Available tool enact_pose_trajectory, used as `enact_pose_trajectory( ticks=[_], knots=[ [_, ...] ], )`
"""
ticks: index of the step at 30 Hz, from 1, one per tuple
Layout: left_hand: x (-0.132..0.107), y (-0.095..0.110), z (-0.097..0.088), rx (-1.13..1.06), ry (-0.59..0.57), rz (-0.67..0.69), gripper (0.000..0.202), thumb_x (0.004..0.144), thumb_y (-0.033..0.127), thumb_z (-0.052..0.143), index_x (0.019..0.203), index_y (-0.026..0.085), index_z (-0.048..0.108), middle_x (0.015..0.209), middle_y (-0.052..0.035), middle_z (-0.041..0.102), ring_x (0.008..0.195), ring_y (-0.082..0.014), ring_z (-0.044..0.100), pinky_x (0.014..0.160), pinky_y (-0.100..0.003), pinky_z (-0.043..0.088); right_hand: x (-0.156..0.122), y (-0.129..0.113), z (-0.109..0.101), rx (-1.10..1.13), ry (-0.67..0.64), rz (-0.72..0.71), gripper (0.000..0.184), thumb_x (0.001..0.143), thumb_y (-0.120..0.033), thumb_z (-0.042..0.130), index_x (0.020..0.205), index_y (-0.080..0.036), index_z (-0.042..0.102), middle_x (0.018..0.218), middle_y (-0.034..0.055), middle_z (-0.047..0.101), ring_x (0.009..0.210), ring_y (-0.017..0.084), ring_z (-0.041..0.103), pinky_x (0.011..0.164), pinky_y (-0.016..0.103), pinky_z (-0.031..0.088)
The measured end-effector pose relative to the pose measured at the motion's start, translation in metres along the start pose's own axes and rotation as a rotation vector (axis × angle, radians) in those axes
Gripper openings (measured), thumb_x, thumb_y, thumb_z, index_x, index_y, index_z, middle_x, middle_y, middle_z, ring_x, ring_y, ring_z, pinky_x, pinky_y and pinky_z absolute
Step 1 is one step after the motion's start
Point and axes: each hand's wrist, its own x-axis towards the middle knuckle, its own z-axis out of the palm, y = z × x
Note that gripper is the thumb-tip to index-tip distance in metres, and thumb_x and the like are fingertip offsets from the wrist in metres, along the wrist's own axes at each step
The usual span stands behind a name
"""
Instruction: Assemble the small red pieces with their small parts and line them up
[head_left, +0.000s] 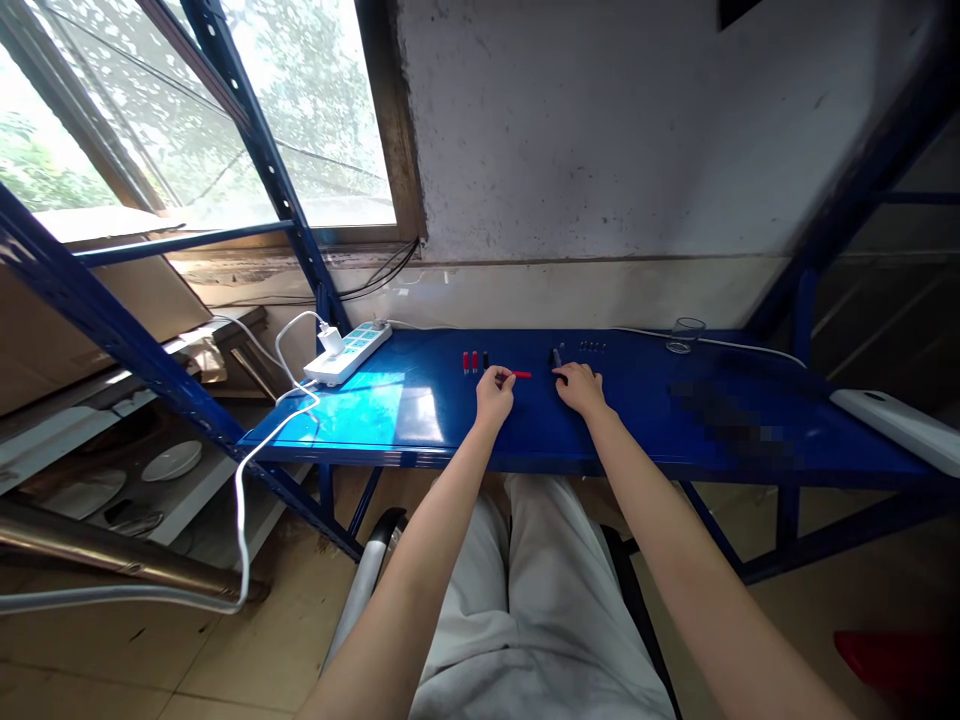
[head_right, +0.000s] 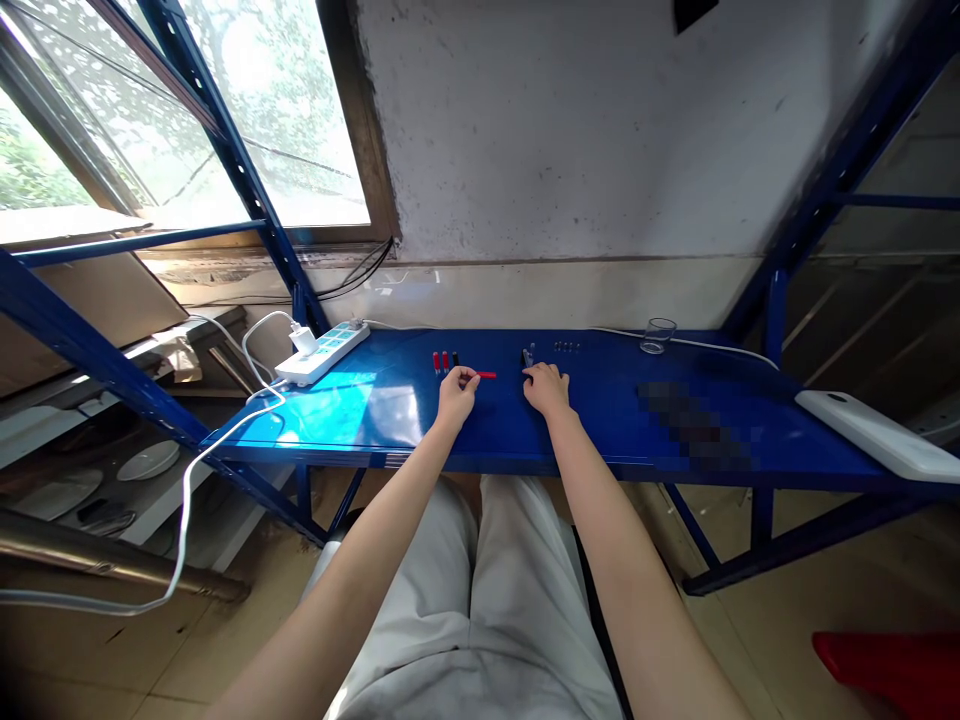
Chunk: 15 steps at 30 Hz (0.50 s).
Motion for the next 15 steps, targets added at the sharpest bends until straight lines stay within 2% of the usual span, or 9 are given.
enact_pose_trajectory(
  ticks=[4,8,11,15],
  knots=[
    [0.001,-0.001,0.0,0.004,0.013,0.005,0.003,0.077,0.02,0.056,0.077,0.017,0.058,0.076,-0.003,0.057,0.069,-0.0123,0.051,0.065,-0.025,0.041,-0.004,-0.011,-0.005,0.218,0.128,-0.142,0.022,0.083,-0.032,0.043,0.084,-0.019,0.06,0.089,0.0073,0.06,0.084,0.019,0.053,0.076,0.031,0.039],
    [0.001,-0.002,0.0,0.02,0.027,-0.014,0.005,0.078,0.02,0.055,0.078,0.016,0.058,0.077,-0.0029,0.058,0.069,-0.012,0.051,0.064,-0.024,0.041,-0.007,-0.019,-0.004,0.526,0.173,-0.119,0.026,0.083,-0.042,0.043,0.071,-0.02,0.049,0.062,-0.0002,0.049,0.058,0.013,0.044,0.058,0.026,0.035],
    [0.002,-0.004,0.0,0.023,0.029,-0.022,0.006,0.078,0.02,0.055,0.08,0.016,0.059,0.077,-0.0027,0.058,0.069,-0.0114,0.051,0.064,-0.024,0.041,-0.007,-0.02,-0.002,0.712,0.148,-0.128,0.03,0.082,-0.045,0.046,0.063,-0.021,0.044,0.056,-0.0025,0.041,0.052,0.011,0.038,0.053,0.025,0.031],
    [0.003,-0.009,0.001,0.001,0.042,-0.034,0.007,0.078,0.021,0.055,0.082,0.016,0.059,0.078,-0.0027,0.058,0.068,-0.011,0.051,0.063,-0.024,0.042,-0.006,-0.02,-0.001,0.815,0.132,-0.131,0.032,0.079,-0.044,0.05,0.058,-0.02,0.042,0.054,-0.0026,0.04,0.05,0.011,0.037,0.051,0.025,0.03]
  ],
)
